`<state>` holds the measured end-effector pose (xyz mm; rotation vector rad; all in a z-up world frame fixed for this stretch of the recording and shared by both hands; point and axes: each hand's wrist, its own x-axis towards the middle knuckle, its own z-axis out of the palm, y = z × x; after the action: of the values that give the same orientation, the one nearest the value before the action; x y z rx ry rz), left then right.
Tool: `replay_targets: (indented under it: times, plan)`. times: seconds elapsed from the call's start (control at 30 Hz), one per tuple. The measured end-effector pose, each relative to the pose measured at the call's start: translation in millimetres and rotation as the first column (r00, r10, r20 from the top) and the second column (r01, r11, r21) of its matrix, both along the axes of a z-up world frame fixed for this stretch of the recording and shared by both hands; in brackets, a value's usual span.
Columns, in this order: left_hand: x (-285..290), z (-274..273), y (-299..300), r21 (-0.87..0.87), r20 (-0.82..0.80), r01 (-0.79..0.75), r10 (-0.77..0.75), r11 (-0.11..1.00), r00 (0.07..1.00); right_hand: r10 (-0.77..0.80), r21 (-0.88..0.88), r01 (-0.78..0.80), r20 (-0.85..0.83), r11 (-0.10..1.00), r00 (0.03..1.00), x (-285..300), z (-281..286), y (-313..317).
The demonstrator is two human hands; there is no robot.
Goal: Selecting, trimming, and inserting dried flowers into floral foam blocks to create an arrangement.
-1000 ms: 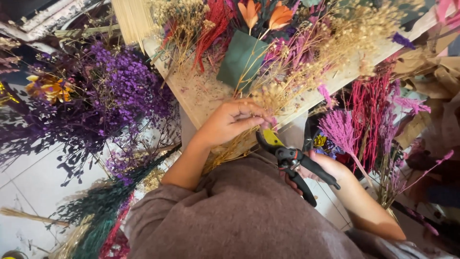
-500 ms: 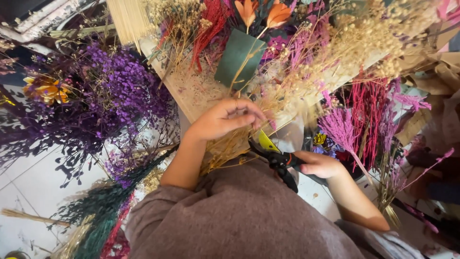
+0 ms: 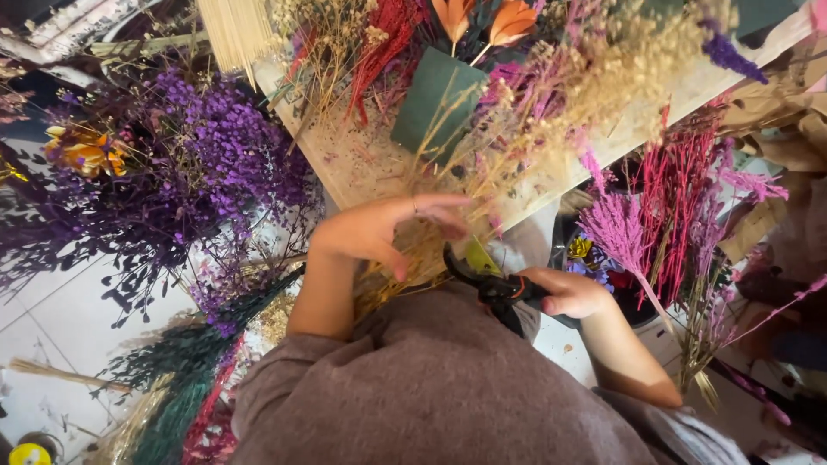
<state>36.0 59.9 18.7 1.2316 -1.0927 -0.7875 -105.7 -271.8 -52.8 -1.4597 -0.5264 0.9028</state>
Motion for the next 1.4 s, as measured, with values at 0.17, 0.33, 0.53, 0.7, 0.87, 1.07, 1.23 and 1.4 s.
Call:
replay_targets:
  times: [0.17, 0.33, 0.53, 0.7, 0.87, 1.07, 1.23, 1.4]
  plan:
    - [-1.5, 2.6, -16.1, 0.101, -0.01, 0.055, -0.054, 0.993, 0.998, -0.068, 0.085, 0.074, -0.07, 0.994, 0.995, -11.5, 19.0, 11.0]
    - [-7.5, -8.3, -32.7, 0.214, 0.236, -0.133, 0.08, 0.968, 0.968, -0.235, 0.288, 0.305, -0.254, 0.908, 0.938, -33.1, 37.9, -2.5]
    - [-13.9, -13.3, -30.2, 0.397, 0.276, -0.256, 0.151, 0.881, 0.949, -0.305, 0.207, 0.326, -0.13, 0.922, 0.944, -52.4, 52.3, -25.9]
    - [-11.4, -7.5, -25.5, 0.294, 0.279, -0.321, 0.24, 0.9, 0.93, -0.214, -0.14, 0.2, -0.094, 0.97, 0.972, -64.7, -26.6, -64.7]
    - [-13.8, 14.3, -27.3, 0.369, 0.221, -0.328, 0.261, 0.869, 0.94, -0.104, -0.465, -0.001, -0.199, 0.885, 0.974, -46.1, -58.8, -46.7]
    - [-12.2, 14.6, -26.0, 0.387, 0.182, -0.365, 0.318, 0.847, 0.931, -0.419, -0.248, 0.34, -0.471, 0.907, 0.776, -33.7, -76.6, -22.6]
    - [-11.2, 8.9, -24.0, 0.321, 0.105, -0.344, 0.328, 0.882, 0.939, -0.348, 0.051, 0.491, -0.644, 0.869, 0.681, -61.8, -136.0, -52.7]
    - [-11.6, 3.9, -26.0, 0.273, 0.083, -0.338, 0.327, 0.901, 0.941, -0.027, 0.329, 0.349, -0.693, 0.878, 0.721, -18.5, -33.5, 10.9]
